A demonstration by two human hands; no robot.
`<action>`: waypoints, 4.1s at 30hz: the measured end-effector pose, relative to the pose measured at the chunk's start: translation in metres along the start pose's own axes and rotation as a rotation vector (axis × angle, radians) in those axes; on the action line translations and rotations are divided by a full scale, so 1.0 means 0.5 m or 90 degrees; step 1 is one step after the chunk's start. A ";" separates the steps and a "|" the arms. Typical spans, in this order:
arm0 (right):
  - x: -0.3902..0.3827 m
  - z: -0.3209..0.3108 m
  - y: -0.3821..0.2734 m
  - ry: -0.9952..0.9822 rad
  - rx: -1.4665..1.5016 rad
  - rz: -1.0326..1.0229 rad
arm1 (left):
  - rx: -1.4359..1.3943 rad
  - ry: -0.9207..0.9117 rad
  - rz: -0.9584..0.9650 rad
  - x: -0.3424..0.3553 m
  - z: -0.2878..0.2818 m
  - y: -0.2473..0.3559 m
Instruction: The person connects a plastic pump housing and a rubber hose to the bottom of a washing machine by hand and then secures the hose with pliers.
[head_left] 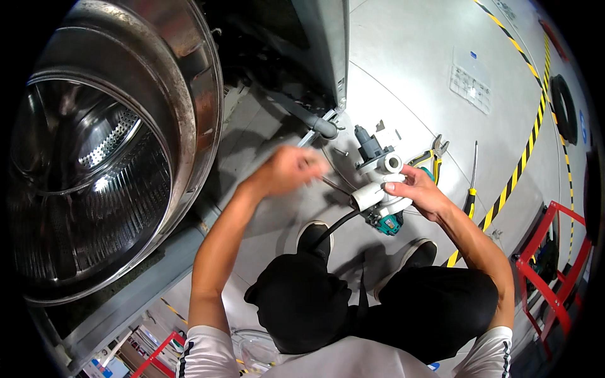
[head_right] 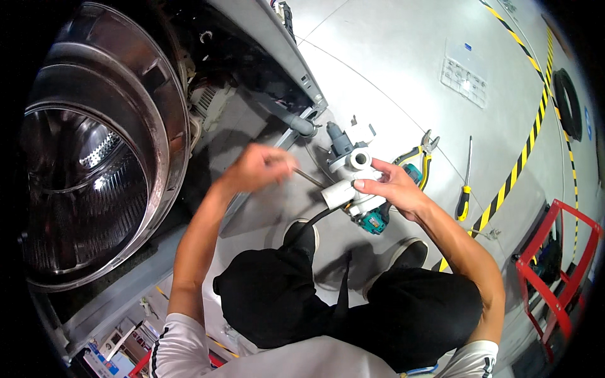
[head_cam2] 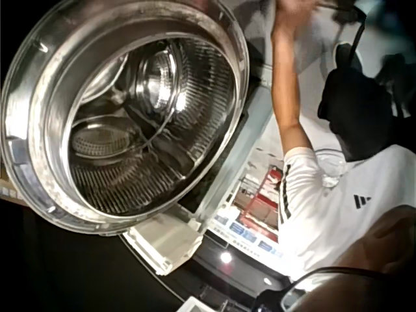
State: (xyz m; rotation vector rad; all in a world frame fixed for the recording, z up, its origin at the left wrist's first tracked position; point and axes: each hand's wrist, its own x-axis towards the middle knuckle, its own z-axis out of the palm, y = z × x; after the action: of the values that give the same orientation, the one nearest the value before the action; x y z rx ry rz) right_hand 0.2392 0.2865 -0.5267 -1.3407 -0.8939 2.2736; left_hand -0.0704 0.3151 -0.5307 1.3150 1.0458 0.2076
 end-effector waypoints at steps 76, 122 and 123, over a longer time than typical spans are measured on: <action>-0.017 -0.023 0.042 -0.006 -0.122 0.033 | 0.566 0.460 0.183 0.211 -0.170 -0.212; 0.138 0.071 0.103 0.031 -0.141 -0.051 | 0.345 0.348 0.223 0.203 -0.168 -0.226; 0.140 0.072 0.105 0.027 -0.140 -0.051 | 0.358 0.338 0.229 0.203 -0.167 -0.228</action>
State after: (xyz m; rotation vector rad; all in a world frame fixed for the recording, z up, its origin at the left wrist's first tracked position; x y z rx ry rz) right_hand 0.1745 0.2762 -0.5947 -1.4094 -1.1889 2.1292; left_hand -0.1218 0.4047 -0.6709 2.0268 1.3615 0.5891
